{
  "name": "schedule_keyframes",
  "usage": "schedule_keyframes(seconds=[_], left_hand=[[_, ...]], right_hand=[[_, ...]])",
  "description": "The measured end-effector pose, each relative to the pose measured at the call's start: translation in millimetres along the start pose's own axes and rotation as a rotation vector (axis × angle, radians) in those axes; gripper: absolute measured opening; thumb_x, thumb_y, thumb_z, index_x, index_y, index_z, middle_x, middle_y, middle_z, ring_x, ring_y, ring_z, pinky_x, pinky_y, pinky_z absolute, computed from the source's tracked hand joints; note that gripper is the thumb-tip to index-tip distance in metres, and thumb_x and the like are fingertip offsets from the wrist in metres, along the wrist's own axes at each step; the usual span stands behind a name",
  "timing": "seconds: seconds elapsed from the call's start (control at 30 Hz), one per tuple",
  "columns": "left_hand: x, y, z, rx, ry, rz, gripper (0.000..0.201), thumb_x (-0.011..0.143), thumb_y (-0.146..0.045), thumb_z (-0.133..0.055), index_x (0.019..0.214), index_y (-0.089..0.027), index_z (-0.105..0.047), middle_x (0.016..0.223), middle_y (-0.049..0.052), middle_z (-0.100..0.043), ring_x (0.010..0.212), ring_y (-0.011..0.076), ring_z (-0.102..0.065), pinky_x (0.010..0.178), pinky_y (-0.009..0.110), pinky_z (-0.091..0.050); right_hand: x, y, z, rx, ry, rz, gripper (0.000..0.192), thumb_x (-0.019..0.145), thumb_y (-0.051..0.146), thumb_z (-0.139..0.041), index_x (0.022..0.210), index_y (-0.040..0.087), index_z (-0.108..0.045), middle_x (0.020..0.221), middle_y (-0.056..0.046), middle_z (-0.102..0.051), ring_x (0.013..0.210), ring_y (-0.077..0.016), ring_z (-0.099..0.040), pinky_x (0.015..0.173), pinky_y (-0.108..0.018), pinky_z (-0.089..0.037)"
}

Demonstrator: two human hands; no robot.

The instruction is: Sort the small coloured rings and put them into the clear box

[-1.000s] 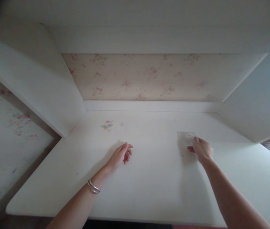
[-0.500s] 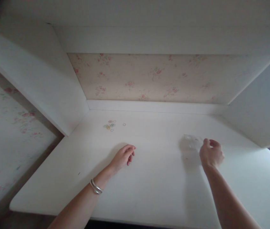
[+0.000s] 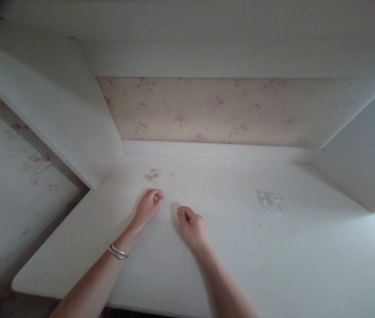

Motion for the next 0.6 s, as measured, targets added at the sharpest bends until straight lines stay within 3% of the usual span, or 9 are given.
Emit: schedule_keyframes(seconds=[0.13, 0.23, 0.4, 0.5, 0.6], left_hand=[[45.1, 25.4, 18.0, 0.442, -0.089, 0.009, 0.042, 0.084, -0.043, -0.049, 0.117, -0.018, -0.055, 0.121, 0.015, -0.053, 0.114, 0.0302, -0.047, 0.096, 0.043, -0.036], [78.1, 35.0, 15.9, 0.573, -0.041, 0.005, 0.060, 0.082, -0.058, -0.045, 0.129, -0.021, -0.046, 0.139, 0.015, -0.039, 0.128, 0.0335, -0.034, 0.104, 0.048, -0.026], [111.1, 36.7, -17.3, 0.566, 0.156, 0.094, 0.085, 0.077, -0.075, -0.031, 0.140, -0.019, -0.033, 0.150, 0.017, -0.023, 0.137, 0.0387, -0.016, 0.107, 0.055, -0.012], [116.4, 28.0, -39.9, 0.577, 0.157, 0.070, 0.084, 0.076, -0.075, -0.033, 0.139, -0.019, -0.036, 0.150, 0.016, -0.024, 0.137, 0.0401, -0.014, 0.107, 0.057, -0.009], [119.1, 17.1, -53.7, 0.585, 0.090, 0.060, 0.072, 0.080, -0.066, -0.037, 0.131, -0.016, -0.045, 0.143, 0.018, -0.036, 0.134, 0.0392, -0.024, 0.106, 0.056, -0.014]], right_hand=[[0.7, -5.1, 6.1, -0.028, 0.015, -0.009, 0.046, 0.081, 0.057, -0.049, 0.089, 0.016, -0.070, 0.055, 0.001, -0.050, 0.050, -0.0116, -0.039, 0.047, -0.024, -0.027], [4.4, -7.2, 9.7, -0.010, 0.012, -0.032, 0.046, 0.082, 0.057, -0.048, 0.089, 0.016, -0.069, 0.056, 0.001, -0.050, 0.051, -0.0117, -0.040, 0.047, -0.023, -0.028], [5.3, -4.4, 7.5, -0.050, 0.067, 0.016, 0.041, 0.085, 0.052, -0.047, 0.090, 0.018, -0.069, 0.059, 0.001, -0.053, 0.055, -0.0122, -0.043, 0.051, -0.023, -0.030], [5.7, -4.3, 7.6, -0.074, 0.086, 0.024, 0.041, 0.085, 0.051, -0.047, 0.090, 0.017, -0.069, 0.058, 0.001, -0.053, 0.053, -0.0113, -0.042, 0.050, -0.023, -0.029], [6.6, -4.8, 8.5, -0.084, 0.104, 0.031, 0.041, 0.085, 0.050, -0.047, 0.090, 0.017, -0.070, 0.059, 0.001, -0.055, 0.053, -0.0109, -0.043, 0.050, -0.022, -0.031]])
Point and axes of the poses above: each hand's wrist, its own x-axis towards the middle knuckle, its own z-axis out of the back of the hand, y = z × x, the point moved 1 cm from there along x, towards the middle knuckle
